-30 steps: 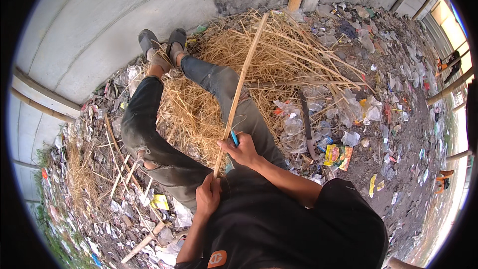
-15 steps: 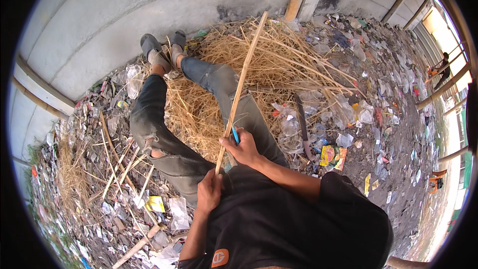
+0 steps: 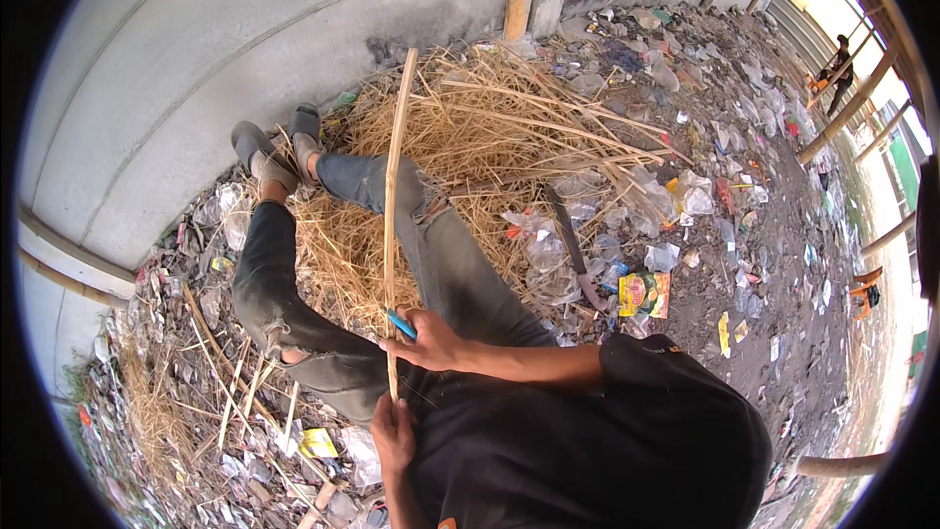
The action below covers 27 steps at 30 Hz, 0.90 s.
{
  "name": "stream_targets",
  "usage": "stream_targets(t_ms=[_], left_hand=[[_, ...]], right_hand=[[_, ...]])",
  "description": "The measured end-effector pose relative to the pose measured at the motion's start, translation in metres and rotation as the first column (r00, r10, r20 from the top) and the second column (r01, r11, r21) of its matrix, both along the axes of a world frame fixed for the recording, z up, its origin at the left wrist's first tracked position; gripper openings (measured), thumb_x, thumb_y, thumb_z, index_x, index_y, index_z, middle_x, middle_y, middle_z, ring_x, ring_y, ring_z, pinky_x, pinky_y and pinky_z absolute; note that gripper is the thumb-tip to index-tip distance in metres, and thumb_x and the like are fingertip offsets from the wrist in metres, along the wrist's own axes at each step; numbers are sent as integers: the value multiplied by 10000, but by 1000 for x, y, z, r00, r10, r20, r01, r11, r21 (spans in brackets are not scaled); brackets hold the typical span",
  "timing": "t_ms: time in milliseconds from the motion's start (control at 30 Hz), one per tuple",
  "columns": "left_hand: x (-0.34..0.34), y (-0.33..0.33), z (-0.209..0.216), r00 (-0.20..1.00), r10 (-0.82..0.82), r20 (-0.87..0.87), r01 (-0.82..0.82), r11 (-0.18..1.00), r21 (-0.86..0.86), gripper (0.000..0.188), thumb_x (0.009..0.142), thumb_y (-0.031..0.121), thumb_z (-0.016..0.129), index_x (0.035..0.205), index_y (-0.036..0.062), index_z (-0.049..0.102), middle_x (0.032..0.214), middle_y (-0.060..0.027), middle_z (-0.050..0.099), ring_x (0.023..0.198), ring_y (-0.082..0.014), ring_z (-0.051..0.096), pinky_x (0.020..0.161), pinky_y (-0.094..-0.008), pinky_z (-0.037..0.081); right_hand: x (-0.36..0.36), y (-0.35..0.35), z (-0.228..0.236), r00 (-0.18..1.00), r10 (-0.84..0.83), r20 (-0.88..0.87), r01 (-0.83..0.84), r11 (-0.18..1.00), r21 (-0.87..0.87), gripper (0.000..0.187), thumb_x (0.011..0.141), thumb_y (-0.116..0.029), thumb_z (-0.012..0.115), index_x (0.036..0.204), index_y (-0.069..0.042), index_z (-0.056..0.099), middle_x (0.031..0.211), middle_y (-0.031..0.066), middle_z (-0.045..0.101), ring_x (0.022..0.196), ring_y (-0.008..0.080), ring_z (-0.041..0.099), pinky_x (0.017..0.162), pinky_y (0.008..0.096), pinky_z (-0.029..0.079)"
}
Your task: The person sits on a pile of straw and debris, using a utility knife to split a long, thin wooden stick into smaller pieces. They hold the stick with one hand and use the knife to shave and split the wood, occasionally adjusting their grip and the stick's position.
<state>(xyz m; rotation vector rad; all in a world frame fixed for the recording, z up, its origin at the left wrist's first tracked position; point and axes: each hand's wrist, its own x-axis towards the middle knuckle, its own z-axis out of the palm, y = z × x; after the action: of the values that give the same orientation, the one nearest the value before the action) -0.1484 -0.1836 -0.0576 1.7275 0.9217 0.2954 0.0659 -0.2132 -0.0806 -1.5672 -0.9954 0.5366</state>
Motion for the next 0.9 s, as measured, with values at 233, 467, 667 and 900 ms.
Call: stream_targets(t_ms=[233,467,667,900], left_hand=[[21,17,5,986,-162,27,163,982,-97,338,1077,285,479,1143,-14,624,658,-29,585,612,-94,513,595,-259,406],[48,27,8,974,-183,136,213,944,-253,339,1084,308,467,1149,3,601,653,-25,588,538,-52,440,518,-219,336],[49,32,13,951,-122,285,243,865,-440,322,1074,315,505,1185,22,580,642,-24,563,501,-48,405,486,-205,291],[53,38,3,956,-81,282,188,907,-378,324,1063,322,532,1170,21,584,629,-10,552,500,-51,421,471,-211,291]], right_hand=[[13,-9,5,997,-49,-53,46,997,-68,315,866,-289,759,828,-40,571,641,69,495,597,176,516,575,375,447],[30,-7,17,976,-161,-144,157,987,-38,307,846,-238,773,803,-32,550,642,35,452,596,134,415,551,353,397],[45,-2,34,989,-94,-112,95,995,5,324,846,-264,758,784,-22,551,619,77,449,573,181,408,546,384,393],[44,13,28,981,-84,-177,89,996,21,285,873,-238,735,854,-2,577,632,50,434,602,145,410,549,368,396]])
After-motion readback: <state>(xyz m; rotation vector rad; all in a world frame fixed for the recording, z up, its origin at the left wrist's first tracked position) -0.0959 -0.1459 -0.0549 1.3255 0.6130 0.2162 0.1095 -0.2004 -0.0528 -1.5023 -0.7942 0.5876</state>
